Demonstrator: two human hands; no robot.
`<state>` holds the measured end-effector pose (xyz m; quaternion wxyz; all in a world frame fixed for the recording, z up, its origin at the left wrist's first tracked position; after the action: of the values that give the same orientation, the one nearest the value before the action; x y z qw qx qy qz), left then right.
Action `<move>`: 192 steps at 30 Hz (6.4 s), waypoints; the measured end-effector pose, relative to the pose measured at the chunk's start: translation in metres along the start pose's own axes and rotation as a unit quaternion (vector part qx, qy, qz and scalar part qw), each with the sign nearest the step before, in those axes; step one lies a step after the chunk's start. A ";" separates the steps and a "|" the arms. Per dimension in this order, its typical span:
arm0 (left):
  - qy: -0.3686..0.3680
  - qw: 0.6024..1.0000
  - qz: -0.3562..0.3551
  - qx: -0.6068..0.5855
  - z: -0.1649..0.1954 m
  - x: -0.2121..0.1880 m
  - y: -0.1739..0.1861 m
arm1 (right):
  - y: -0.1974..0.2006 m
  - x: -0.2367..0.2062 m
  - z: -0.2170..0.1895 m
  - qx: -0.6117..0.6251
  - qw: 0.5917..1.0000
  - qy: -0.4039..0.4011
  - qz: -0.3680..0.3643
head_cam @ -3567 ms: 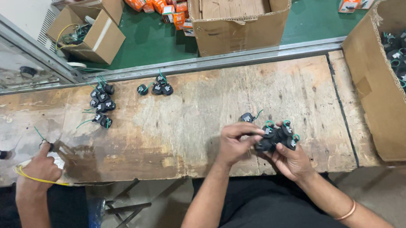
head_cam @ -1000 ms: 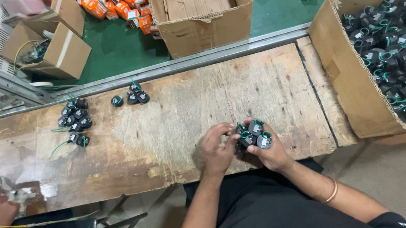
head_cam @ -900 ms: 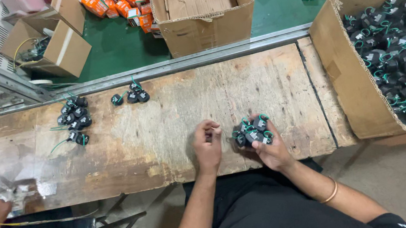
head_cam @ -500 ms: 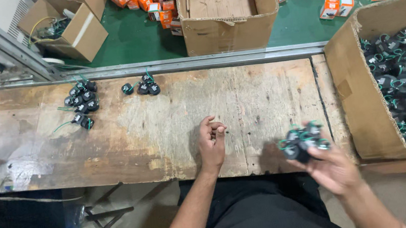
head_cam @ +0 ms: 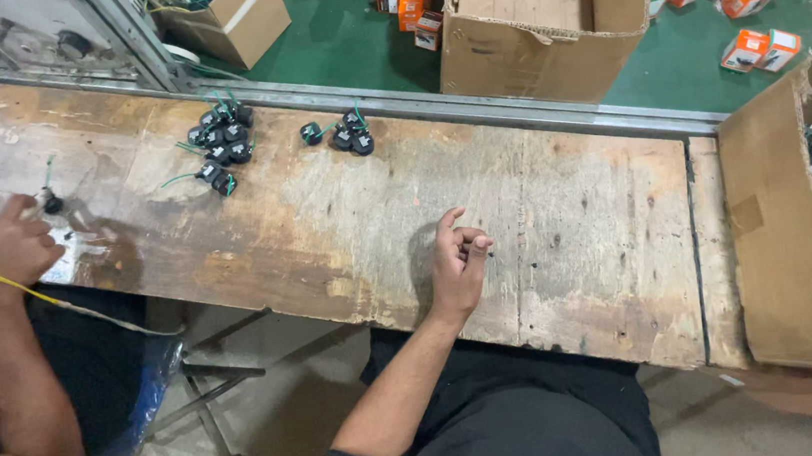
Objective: The person sits at a factory workbench picking up small black components with green wires, manipulating and connecting them by hand, and placing finished units on the bench and into a cardboard bin. A second worker at the same bench handles similar components nearby.
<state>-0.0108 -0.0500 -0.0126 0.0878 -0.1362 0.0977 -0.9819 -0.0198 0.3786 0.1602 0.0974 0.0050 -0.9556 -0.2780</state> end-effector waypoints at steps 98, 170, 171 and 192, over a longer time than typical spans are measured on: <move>-0.145 0.978 0.152 -0.011 0.031 0.016 0.008 | -0.233 -0.068 0.027 0.154 0.977 0.020 -0.146; -0.090 0.981 -0.161 0.061 -0.004 -0.037 -0.074 | -0.229 -0.064 0.041 -0.023 0.994 0.103 -0.017; -0.044 0.989 -0.135 0.030 -0.011 -0.039 -0.080 | -0.230 -0.065 0.041 -0.043 0.991 0.123 -0.019; -0.262 0.915 -0.023 0.304 0.048 -0.029 -0.061 | -0.222 -0.054 0.064 0.448 0.884 -0.009 -0.134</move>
<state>0.0210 0.0067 0.0387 0.1246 -0.3577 -0.2357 -0.8950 0.0110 0.2285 -0.0212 0.0384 0.1739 -0.9693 0.1694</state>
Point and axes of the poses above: each hand's wrist, its own x-axis towards the middle knuckle, its own y-axis out of the back of the hand, z = x × y, the point moved 1 cm from there along x, towards the middle knuckle, and after that the axes turned 6 degrees about -x, right-handed, at the moved point
